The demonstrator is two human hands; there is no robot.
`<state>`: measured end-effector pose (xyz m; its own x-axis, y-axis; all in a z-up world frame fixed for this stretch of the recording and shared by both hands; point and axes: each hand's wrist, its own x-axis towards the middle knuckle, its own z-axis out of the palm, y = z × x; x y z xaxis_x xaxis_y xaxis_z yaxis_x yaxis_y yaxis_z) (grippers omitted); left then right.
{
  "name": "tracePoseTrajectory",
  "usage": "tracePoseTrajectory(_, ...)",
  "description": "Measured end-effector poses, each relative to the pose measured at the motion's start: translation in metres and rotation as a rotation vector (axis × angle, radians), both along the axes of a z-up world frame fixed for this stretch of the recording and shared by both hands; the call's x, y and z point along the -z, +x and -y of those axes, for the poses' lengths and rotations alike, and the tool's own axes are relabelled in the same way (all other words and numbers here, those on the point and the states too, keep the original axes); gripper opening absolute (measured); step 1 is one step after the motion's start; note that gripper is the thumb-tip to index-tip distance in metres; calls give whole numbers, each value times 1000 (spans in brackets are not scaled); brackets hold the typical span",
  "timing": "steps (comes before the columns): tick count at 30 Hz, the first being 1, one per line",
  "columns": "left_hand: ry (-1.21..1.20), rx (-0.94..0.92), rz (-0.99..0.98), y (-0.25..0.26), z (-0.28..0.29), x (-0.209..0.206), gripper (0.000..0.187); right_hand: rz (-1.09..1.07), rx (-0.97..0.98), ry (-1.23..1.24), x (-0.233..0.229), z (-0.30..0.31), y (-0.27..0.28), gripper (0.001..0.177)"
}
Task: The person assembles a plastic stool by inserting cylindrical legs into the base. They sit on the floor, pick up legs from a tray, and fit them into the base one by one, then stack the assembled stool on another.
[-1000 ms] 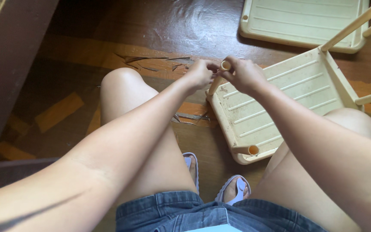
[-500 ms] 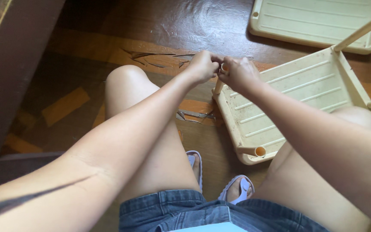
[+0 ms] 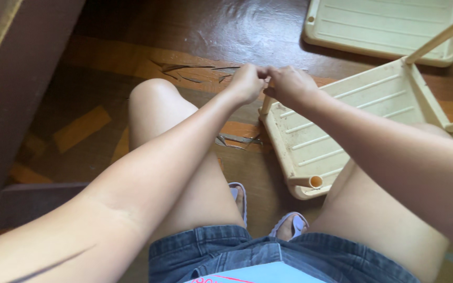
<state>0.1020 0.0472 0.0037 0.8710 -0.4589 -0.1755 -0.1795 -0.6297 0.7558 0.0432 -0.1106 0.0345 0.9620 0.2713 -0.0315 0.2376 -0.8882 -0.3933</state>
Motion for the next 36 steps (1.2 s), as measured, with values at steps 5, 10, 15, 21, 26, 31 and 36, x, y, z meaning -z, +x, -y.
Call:
tracePoseTrajectory(5, 143, -5, -72, -3, -5, 1, 22, 102, -156, -211, 8, 3, 12, 15)
tracePoseTrajectory(10, 150, -14, -40, -3, -2, 15, 22, 38, -382, -386, 2, 15, 20, 18)
tracePoseTrajectory(15, -13, -10, -164, -4, -1, 22, 22, 12, -346, -192, -6, 29, 19, 11)
tracePoseTrajectory(21, -56, -73, -309, -3, -1, 14, 18, -31, -331, -303, -11, 16, 24, 8)
tracePoseTrajectory(26, -86, -69, -330, -3, -1, 11, 19, 28, -229, -163, -16, 11, 11, 8)
tracePoseTrajectory(31, -39, -68, -269, -10, -1, 12, 24, 45, -165, -146, -18, 7, 5, 11)
tracePoseTrajectory(36, -161, -37, -196, -24, -7, 12, 30, 56, -111, -53, -14, 3, -4, 18)
